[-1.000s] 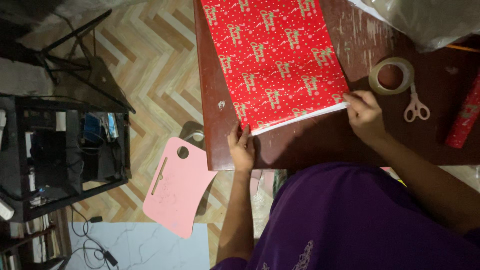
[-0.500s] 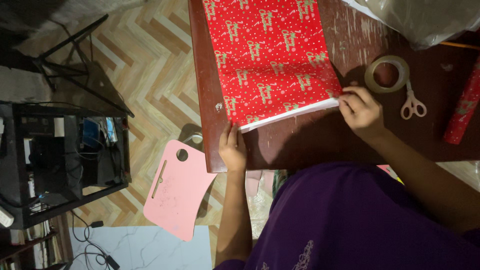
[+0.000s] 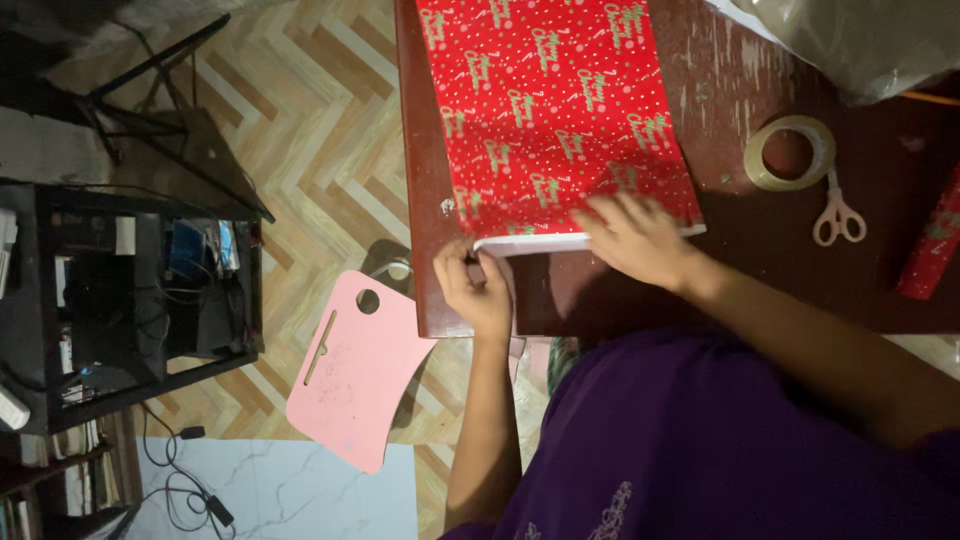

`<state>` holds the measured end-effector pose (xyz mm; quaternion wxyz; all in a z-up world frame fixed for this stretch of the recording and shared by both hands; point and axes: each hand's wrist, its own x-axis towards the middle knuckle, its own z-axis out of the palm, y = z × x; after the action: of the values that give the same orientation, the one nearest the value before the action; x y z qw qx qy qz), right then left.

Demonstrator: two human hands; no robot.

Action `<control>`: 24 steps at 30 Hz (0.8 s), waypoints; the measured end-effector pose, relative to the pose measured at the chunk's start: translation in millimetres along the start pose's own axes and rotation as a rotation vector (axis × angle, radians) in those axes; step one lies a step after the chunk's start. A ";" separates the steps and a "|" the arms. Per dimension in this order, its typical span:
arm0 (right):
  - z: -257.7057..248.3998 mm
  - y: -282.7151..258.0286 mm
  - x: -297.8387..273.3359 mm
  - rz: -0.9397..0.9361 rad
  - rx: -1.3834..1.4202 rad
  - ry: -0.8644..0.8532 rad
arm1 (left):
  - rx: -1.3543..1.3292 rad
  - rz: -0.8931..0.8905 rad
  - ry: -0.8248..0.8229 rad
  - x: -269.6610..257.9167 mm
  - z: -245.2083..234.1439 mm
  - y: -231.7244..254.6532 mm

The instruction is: The person wraps a rectangular item in red Christmas-themed paper on a wooden table. They use scissors to cut clear tape and apply it to secure the paper folds, then smooth the edges.

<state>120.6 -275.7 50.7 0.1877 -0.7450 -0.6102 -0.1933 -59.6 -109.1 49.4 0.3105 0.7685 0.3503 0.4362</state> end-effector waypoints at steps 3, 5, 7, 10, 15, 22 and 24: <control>25.7 -8.0 24.3 0.037 0.017 -0.186 | -0.201 -0.206 0.100 6.6 18.3 -0.9; 37.4 -13.3 34.6 0.044 0.072 -0.265 | -0.570 -0.474 0.218 -1.6 36.7 -4.7; 46.3 -18.5 47.4 0.011 0.169 -0.265 | -0.534 -0.435 0.113 -17.3 47.3 -13.9; 52.2 -17.7 66.2 -0.077 0.344 -0.448 | -0.480 -0.550 0.073 -49.0 64.4 -33.4; 43.8 0.5 65.2 -0.384 0.365 -0.504 | -0.357 -0.605 0.091 -91.3 62.3 -75.8; 40.8 82.0 16.2 0.107 0.402 -0.319 | 0.153 0.110 -0.283 -101.2 44.5 -54.3; 42.5 95.4 -31.9 0.423 0.397 -0.254 | 0.177 0.298 -0.432 -94.1 38.9 -36.9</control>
<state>211.0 -298.2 -6.3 0.2877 -0.8225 -0.4860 0.0676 -70.1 -171.2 -38.6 0.2421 0.9109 0.1960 0.2707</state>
